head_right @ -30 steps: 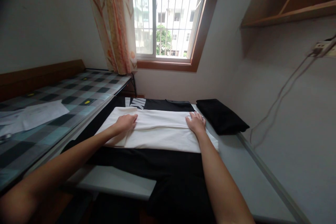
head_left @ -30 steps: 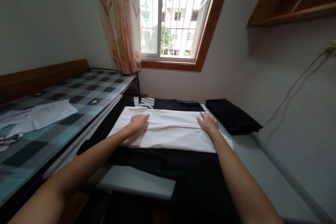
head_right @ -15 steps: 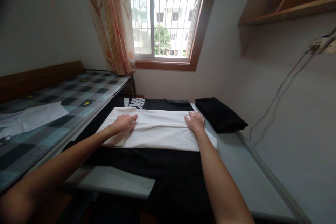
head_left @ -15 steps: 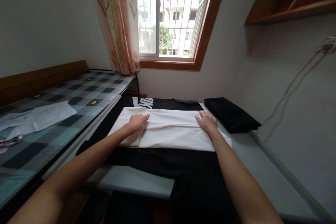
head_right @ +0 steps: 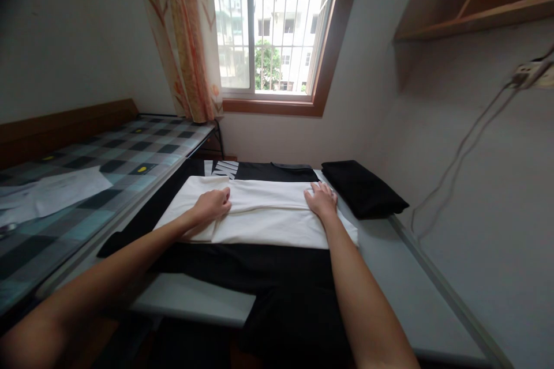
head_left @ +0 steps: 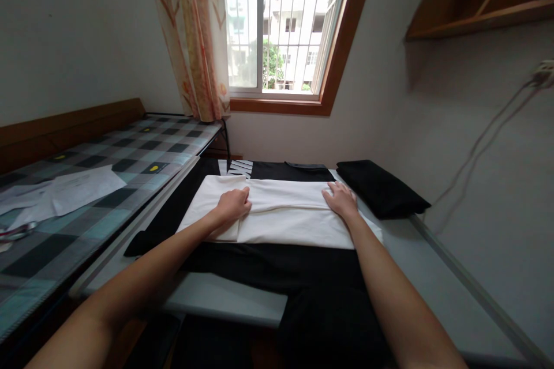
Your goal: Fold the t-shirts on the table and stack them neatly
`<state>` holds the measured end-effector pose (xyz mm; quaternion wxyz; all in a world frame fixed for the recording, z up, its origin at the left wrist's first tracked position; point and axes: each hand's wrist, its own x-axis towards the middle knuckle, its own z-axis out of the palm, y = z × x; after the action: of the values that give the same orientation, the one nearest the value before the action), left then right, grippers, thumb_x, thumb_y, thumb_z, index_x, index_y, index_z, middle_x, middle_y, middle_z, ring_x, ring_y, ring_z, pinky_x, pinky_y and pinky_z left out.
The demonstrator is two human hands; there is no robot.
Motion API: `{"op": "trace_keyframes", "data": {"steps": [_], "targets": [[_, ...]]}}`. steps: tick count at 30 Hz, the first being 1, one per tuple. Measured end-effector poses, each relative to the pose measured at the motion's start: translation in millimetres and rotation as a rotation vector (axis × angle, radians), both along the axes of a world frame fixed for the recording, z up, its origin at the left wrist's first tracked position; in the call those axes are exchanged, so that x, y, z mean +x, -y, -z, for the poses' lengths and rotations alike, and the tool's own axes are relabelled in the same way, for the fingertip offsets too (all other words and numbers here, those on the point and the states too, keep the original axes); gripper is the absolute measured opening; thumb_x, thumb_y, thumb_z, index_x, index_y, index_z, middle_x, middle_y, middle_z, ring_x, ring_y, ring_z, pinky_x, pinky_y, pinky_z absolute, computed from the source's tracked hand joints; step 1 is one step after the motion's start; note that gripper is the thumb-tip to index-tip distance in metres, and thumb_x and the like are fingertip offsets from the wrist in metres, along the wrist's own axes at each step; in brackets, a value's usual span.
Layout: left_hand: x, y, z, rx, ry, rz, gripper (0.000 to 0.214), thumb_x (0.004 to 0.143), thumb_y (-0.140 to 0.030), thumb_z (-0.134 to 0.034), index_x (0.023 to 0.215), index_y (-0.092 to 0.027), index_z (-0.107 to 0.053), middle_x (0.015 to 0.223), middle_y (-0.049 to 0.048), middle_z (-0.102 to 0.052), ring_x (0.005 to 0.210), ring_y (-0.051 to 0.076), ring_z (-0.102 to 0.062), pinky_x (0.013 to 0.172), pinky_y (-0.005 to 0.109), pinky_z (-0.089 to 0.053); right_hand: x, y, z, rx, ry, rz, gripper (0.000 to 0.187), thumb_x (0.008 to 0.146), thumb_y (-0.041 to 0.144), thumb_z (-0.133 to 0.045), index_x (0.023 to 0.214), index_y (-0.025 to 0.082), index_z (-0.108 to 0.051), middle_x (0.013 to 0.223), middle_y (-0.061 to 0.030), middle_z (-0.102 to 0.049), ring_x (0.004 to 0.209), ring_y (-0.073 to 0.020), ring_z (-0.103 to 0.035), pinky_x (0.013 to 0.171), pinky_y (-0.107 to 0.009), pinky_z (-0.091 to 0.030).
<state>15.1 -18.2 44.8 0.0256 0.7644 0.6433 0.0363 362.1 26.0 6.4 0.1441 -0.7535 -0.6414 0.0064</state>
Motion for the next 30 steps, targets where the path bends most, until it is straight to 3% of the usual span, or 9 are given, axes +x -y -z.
{"op": "trace_keyframes", "data": {"steps": [5,7,10,12,16,18,20,25,30], "targets": [[-15.2,-2.4,5.1,0.046,0.218,0.095,0.039,0.089,-0.053,-0.045,0.114,-0.025,-0.058,0.086,0.0037,-0.069,0.083,0.023,-0.066,0.073,0.031,-0.046,-1.3,1.0,-1.6,-0.016,-0.012,0.002,0.055,0.092,0.044,-0.038,0.139,0.019,-0.050,0.151,-0.0121,-0.040,0.138,-0.0282,-0.033,0.113,-0.047,-0.025],[-17.4,-2.9,11.7,0.167,0.240,0.113,0.039,0.091,-0.050,-0.044,0.115,-0.024,-0.060,0.100,0.0069,-0.069,0.098,0.024,-0.063,0.086,0.035,-0.045,-1.7,0.9,-1.6,-0.016,-0.009,0.005,0.054,0.092,0.044,-0.038,0.139,0.019,-0.050,0.151,-0.0122,-0.040,0.138,-0.0287,-0.034,0.112,-0.048,-0.025],[-15.5,-3.1,25.6,0.292,0.149,0.142,0.046,0.088,-0.049,-0.051,0.127,-0.023,-0.057,0.133,0.0123,-0.056,0.132,0.031,-0.041,0.106,0.045,-0.032,-1.0,0.6,-0.3,-0.013,0.003,0.002,0.053,0.093,0.044,-0.039,0.138,0.019,-0.051,0.151,-0.0125,-0.040,0.138,-0.0284,-0.034,0.112,-0.047,-0.026],[-13.4,-3.5,33.7,0.250,0.093,0.164,0.055,0.088,-0.051,-0.050,0.136,-0.024,-0.050,0.143,0.0124,-0.048,0.140,0.032,-0.031,0.110,0.049,-0.026,-0.7,1.0,0.3,-0.011,0.007,-0.001,0.053,0.093,0.043,-0.038,0.139,0.019,-0.051,0.150,-0.0127,-0.041,0.138,-0.0278,-0.034,0.112,-0.047,-0.026],[-12.7,-5.2,41.1,0.177,0.086,0.165,0.058,0.092,-0.051,-0.044,0.143,-0.025,-0.044,0.149,0.0113,-0.043,0.140,0.029,-0.032,0.113,0.048,-0.023,-8.3,5.0,-3.7,0.071,0.098,0.036,0.050,0.094,0.043,-0.038,0.134,0.020,-0.056,0.149,-0.0121,-0.043,0.140,-0.0329,-0.029,0.112,-0.057,-0.016],[-13.8,-5.8,41.7,0.178,0.100,0.162,0.058,0.092,-0.050,-0.043,0.143,-0.023,-0.044,0.149,0.0117,-0.042,0.140,0.029,-0.033,0.114,0.048,-0.023,-19.4,8.5,-8.0,0.168,0.154,0.015,0.049,0.095,0.044,-0.038,0.132,0.019,-0.058,0.149,-0.0119,-0.042,0.142,-0.0342,-0.023,0.113,-0.060,-0.009],[-15.2,-5.6,40.9,0.184,0.121,0.162,0.057,0.092,-0.049,-0.044,0.142,-0.021,-0.044,0.149,0.0120,-0.043,0.140,0.030,-0.033,0.114,0.048,-0.024,-34.8,12.5,-11.6,0.216,0.153,-0.079,0.051,0.097,0.045,-0.035,0.135,0.018,-0.055,0.151,-0.0118,-0.040,0.143,-0.0314,-0.022,0.114,-0.056,-0.010],[-16.7,2.7,30.8,0.307,0.167,0.142,0.048,0.086,-0.042,-0.054,0.129,-0.022,-0.056,0.138,0.0116,-0.051,0.130,0.029,-0.043,0.107,0.042,-0.034,-68.7,20.0,-9.5,-0.005,0.092,-0.363,0.055,0.098,0.050,-0.029,0.143,0.023,-0.045,0.155,-0.0112,-0.033,0.142,-0.0282,-0.027,0.113,-0.049,-0.022],[-11.7,15.1,17.8,0.240,0.147,0.039,0.032,0.085,-0.042,-0.054,0.109,-0.023,-0.062,0.107,0.0092,-0.064,0.101,0.026,-0.060,0.087,0.034,-0.045,-70.9,20.6,-4.7,-0.047,0.112,-0.386,0.056,0.099,0.049,-0.030,0.145,0.021,-0.043,0.154,-0.0130,-0.034,0.142,-0.0286,-0.027,0.113,-0.048,-0.022]]}}
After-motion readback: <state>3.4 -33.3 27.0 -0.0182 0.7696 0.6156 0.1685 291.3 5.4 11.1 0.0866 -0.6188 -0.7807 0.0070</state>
